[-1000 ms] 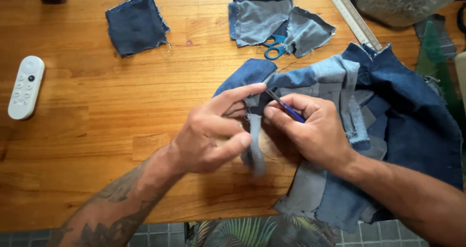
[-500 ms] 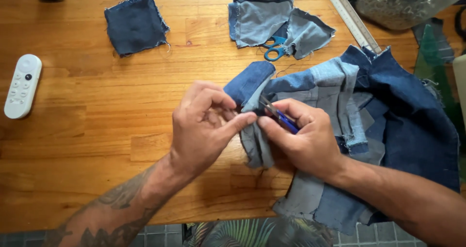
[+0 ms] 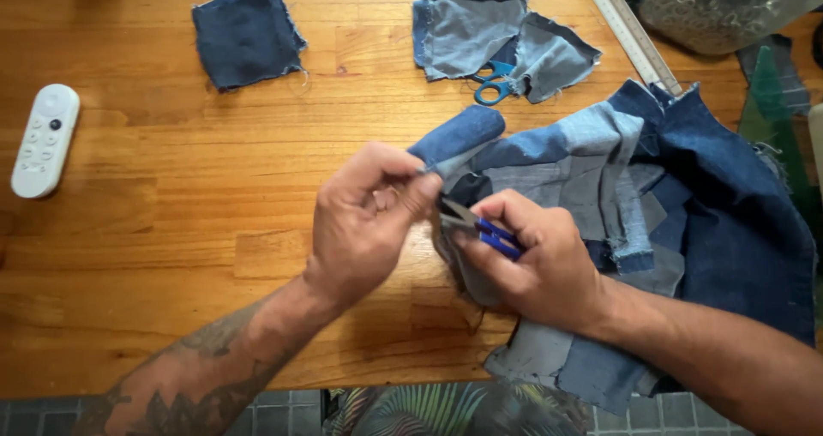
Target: Trimming loose threads and cutting small pieces of denim fabric using scissors on a wooden table.
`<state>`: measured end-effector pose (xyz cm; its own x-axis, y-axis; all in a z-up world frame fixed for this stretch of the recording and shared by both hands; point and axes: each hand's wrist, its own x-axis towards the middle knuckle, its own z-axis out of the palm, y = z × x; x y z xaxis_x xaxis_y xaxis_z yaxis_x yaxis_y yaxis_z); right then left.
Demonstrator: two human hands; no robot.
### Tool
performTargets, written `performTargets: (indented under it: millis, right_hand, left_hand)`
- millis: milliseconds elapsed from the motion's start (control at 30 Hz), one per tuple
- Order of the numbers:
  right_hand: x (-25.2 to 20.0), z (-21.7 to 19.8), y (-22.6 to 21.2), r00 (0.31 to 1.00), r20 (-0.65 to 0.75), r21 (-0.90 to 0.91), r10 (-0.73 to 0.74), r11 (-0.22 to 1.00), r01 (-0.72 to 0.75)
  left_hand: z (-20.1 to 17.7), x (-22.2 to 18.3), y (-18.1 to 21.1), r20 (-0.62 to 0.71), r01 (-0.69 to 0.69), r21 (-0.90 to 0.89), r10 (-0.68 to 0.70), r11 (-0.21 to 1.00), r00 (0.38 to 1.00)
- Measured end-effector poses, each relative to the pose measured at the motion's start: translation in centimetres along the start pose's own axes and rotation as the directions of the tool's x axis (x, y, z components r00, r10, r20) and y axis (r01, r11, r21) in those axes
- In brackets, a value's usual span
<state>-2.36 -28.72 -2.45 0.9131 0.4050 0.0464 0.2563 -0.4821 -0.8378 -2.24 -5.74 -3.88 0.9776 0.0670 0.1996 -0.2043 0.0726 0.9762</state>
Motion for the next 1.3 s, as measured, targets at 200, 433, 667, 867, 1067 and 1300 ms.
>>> performTargets:
  millis: [200, 433, 667, 867, 1067, 1300]
  right_hand:
    - [-0.2, 0.0, 1.2, 0.967, 0.029, -0.126, -0.254, 0.958, 0.256]
    - [-0.2, -0.7, 1.1, 0.976, 0.059, -0.088, -0.21, 0.973, 0.215]
    - [-0.3, -1.0, 2.2, 0.961, 0.139, -0.098, -0.241, 0.962, 0.256]
    - [-0.5, -2.1, 0.1, 0.96, 0.08, -0.184, -0.269, 0.942, 0.28]
    - [-0.5, -1.9, 0.3, 0.971, 0.004, -0.498, -0.239, 0.842, 0.209]
    - [-0.4, -0.1, 0.4, 0.969, -0.025, -0.603, -0.244, 0.777, 0.18]
  left_hand:
    - [-0.7, 0.4, 1.3, 0.019, -0.008, 0.177, 0.005, 0.984, 1.0]
    - [-2.0, 0.9, 0.8, 0.101, -0.009, 0.053, 0.004, 0.999, 0.995]
    - [-1.9, 0.7, -0.9, 0.24, 0.111, -0.107, -0.082, 0.988, 0.967]
    - [-2.1, 0.9, -0.2, 0.195, 0.102, -0.036, -0.093, 0.994, 0.976]
    - [-1.8, 0.4, -0.2, 0.15, -0.128, 0.287, 0.088, 0.949, 0.985]
    - [-1.3, -0.1, -0.7, 0.183, -0.16, 0.318, 0.105, 0.935, 0.977]
